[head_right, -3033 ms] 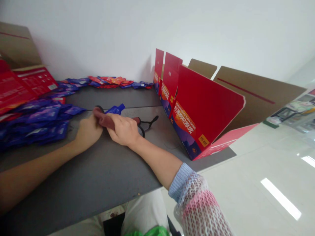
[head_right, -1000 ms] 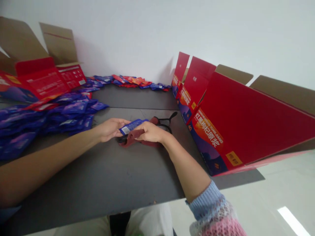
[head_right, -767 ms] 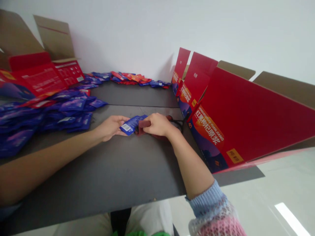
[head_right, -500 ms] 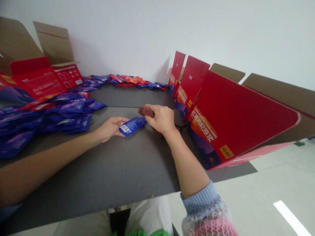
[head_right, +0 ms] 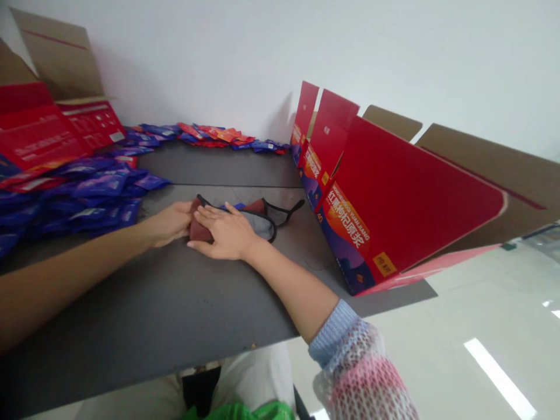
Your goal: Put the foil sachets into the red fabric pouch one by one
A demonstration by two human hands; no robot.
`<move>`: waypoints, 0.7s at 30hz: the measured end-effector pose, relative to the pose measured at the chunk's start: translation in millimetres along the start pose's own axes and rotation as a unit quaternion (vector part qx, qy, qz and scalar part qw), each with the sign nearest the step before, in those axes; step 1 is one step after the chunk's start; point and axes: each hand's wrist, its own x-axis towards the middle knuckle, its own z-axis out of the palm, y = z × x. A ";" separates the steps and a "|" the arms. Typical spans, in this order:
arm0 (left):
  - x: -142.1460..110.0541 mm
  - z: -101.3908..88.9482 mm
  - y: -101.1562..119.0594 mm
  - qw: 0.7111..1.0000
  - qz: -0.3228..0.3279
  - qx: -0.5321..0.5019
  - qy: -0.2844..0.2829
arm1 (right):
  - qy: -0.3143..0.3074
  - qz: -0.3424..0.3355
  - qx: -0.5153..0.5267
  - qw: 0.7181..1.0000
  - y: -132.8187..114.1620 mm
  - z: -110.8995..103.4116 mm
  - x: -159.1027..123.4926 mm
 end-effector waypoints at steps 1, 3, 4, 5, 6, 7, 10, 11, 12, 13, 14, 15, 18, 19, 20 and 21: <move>0.3 -0.9 2.1 1.000 -0.006 0.002 -0.003 | -0.003 0.015 -0.001 1.000 3.2 -2.4 1.5; 0.1 -2.7 5.6 1.000 -0.015 0.001 -0.009 | -0.002 0.059 -0.012 0.998 9.2 -7.4 3.4; -0.4 -3.5 6.7 1.000 -0.017 -0.001 -0.009 | 0.000 0.085 -0.022 0.996 12.1 -9.6 3.9; -1.1 -4.2 7.4 1.000 -0.018 -0.004 -0.007 | -0.001 0.113 -0.033 0.993 15.0 -11.6 3.9; -1.9 -4.7 7.4 1.000 -0.017 -0.008 -0.005 | -0.001 0.139 -0.047 0.989 18.1 -13.1 3.5; -2.7 -4.8 7.0 1.000 -0.012 -0.011 -0.002 | -0.001 0.165 -0.062 0.984 21.3 -14.3 2.7; -5.4 -2.6 3.6 1.000 0.007 -0.001 0.020 | 0.002 0.227 -0.100 0.969 32.1 -17.4 -1.2; -6.1 -0.9 2.3 0.999 0.013 0.009 0.033 | 0.001 0.241 -0.108 0.964 35.8 -18.9 -2.9; -6.9 1.0 1.2 0.998 0.017 0.020 0.049 | 0.000 0.253 -0.114 0.961 39.2 -20.9 -4.8; -7.6 2.9 0.3 0.997 0.020 0.031 0.063 | -0.005 0.260 -0.118 0.958 42.3 -23.5 -6.9; -8.2 4.7 -0.2 0.996 0.022 0.038 0.075 | -0.011 0.262 -0.120 0.957 44.7 -26.6 -9.1; -8.9 6.2 -0.4 0.996 0.023 0.043 0.081 | -0.020 0.261 -0.120 0.958 46.4 -30.1 -11.4; -10.5 8.1 0.4 0.996 0.025 0.042 0.075 | -0.046 0.245 -0.106 0.963 44.7 -39.9 -17.3; -10.8 8.0 0.8 0.996 0.024 0.040 0.071 | -0.052 0.237 -0.100 0.965 41.6 -41.9 -18.5; -10.9 7.6 1.2 0.997 0.024 0.039 0.069 | -0.054 0.229 -0.095 0.967 37.4 -42.9 -19.2; -10.7 7.0 1.3 0.997 0.024 0.035 0.069 | -0.054 0.218 -0.092 0.970 32.5 -42.9 -19.4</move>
